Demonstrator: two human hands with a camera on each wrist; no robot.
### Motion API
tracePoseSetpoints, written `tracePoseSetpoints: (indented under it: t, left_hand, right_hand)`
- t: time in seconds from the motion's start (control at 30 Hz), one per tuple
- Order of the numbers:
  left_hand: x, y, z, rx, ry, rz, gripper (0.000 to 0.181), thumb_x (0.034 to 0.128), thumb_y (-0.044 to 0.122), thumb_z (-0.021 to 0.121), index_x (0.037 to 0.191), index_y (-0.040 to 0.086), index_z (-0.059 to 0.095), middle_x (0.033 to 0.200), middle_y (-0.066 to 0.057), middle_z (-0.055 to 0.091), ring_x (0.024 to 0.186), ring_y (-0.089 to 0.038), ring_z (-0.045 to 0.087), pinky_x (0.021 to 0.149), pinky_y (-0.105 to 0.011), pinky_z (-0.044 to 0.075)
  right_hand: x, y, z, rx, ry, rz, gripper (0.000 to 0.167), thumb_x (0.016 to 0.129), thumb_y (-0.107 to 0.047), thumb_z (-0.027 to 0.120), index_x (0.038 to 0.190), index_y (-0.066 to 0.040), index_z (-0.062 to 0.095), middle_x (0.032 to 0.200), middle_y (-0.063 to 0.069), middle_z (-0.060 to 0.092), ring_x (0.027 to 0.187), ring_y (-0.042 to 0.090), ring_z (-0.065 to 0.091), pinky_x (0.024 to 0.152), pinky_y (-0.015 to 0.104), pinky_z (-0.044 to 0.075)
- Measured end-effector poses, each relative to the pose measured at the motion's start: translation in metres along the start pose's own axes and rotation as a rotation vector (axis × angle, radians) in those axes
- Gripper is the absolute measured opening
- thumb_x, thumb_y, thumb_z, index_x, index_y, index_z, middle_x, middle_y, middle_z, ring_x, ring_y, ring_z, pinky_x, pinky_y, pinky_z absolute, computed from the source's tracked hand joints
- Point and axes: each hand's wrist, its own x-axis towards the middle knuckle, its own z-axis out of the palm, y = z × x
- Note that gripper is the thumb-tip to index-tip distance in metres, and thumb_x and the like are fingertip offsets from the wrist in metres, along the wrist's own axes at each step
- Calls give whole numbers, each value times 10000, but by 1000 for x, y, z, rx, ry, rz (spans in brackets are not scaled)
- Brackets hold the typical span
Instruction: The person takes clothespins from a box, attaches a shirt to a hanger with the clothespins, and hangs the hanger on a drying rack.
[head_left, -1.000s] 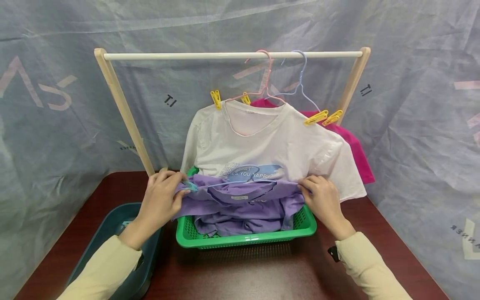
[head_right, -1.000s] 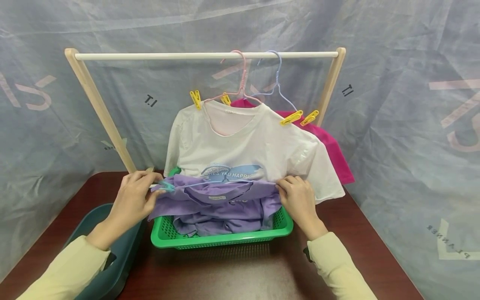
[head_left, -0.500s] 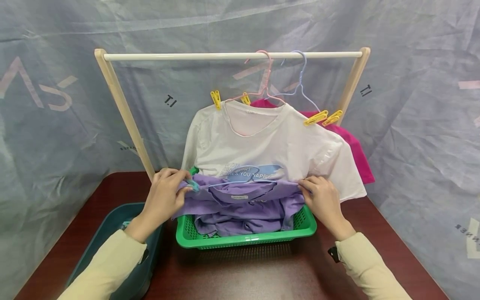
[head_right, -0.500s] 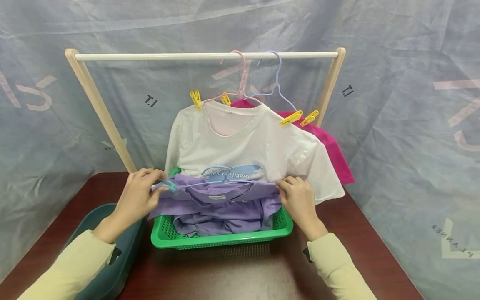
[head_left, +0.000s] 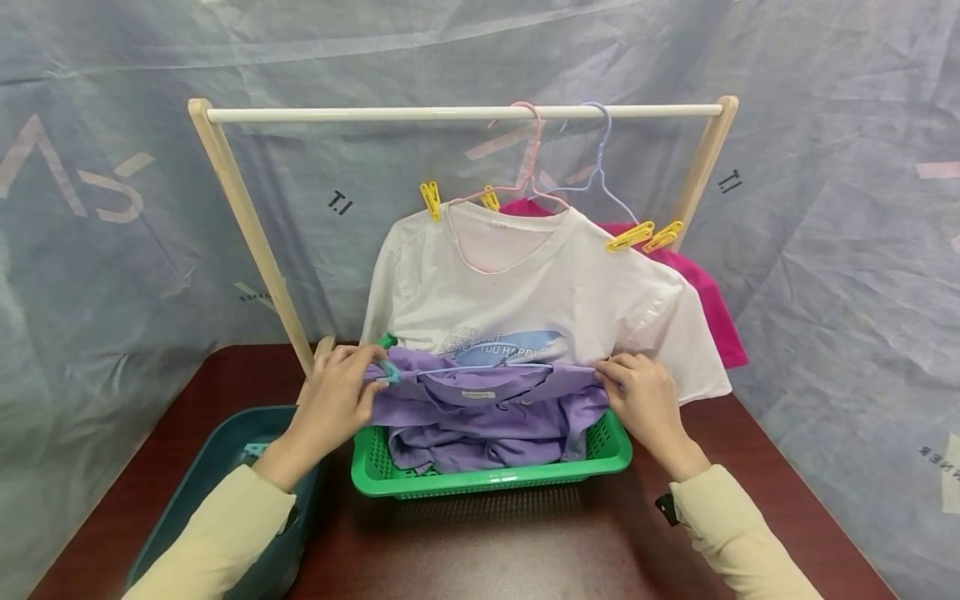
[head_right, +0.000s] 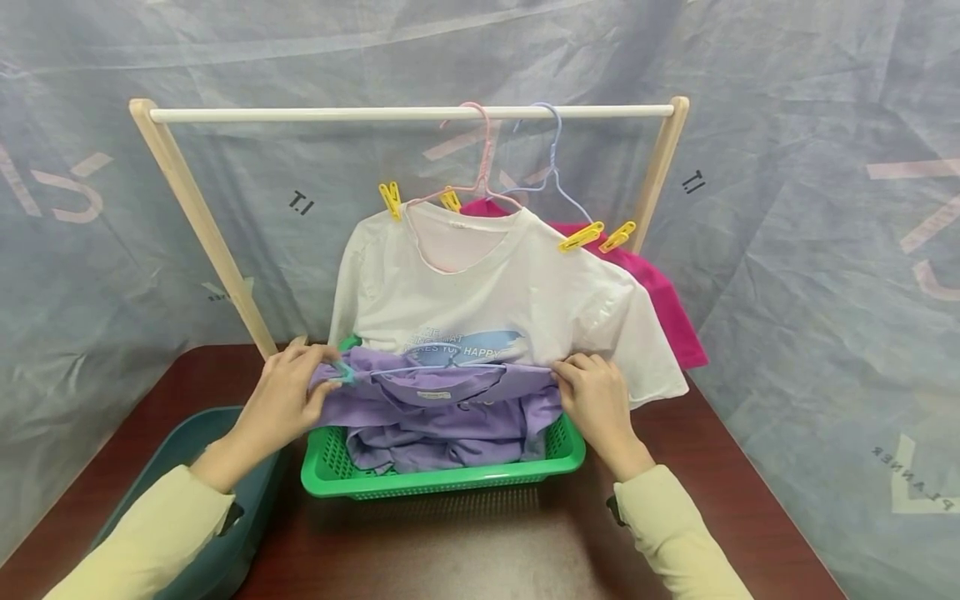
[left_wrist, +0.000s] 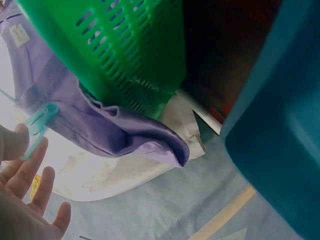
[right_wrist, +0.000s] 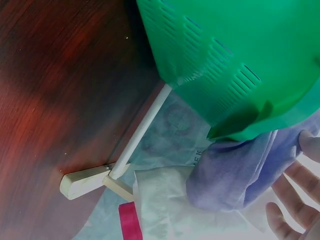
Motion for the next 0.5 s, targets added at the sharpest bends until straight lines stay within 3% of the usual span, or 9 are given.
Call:
tracePoseSetpoints:
  t: [0.13, 0.37, 0.5]
  left_hand:
    - [-2, -1, -3, 31, -14, -3, 367, 774, 137, 710, 1100, 113, 544, 996, -37, 662, 1016, -280, 511, 1028, -530, 234]
    - [-8, -7, -10, 73, -19, -21, 380, 779, 167, 711, 1115, 111, 544, 968, -33, 657, 1000, -261, 498, 866, -506, 336]
    - [-15, -14, -14, 93, -26, -38, 371, 783, 148, 701, 1114, 99, 543, 977, -60, 658, 971, -278, 501, 855, -498, 335]
  right_hand:
    - [0, 0, 1, 5, -6, 1, 102, 713, -95, 738, 815, -108, 730, 737, 22, 661, 705, 246, 600, 586, 390, 451]
    - [1, 0, 1, 5, 6, 4, 100, 706, -87, 741, 805, -95, 730, 732, 34, 661, 692, 257, 599, 567, 400, 446]
    - [2, 0, 2, 6, 13, 2, 101, 703, -85, 743, 803, -92, 730, 728, 30, 662, 687, 255, 600, 557, 401, 443]
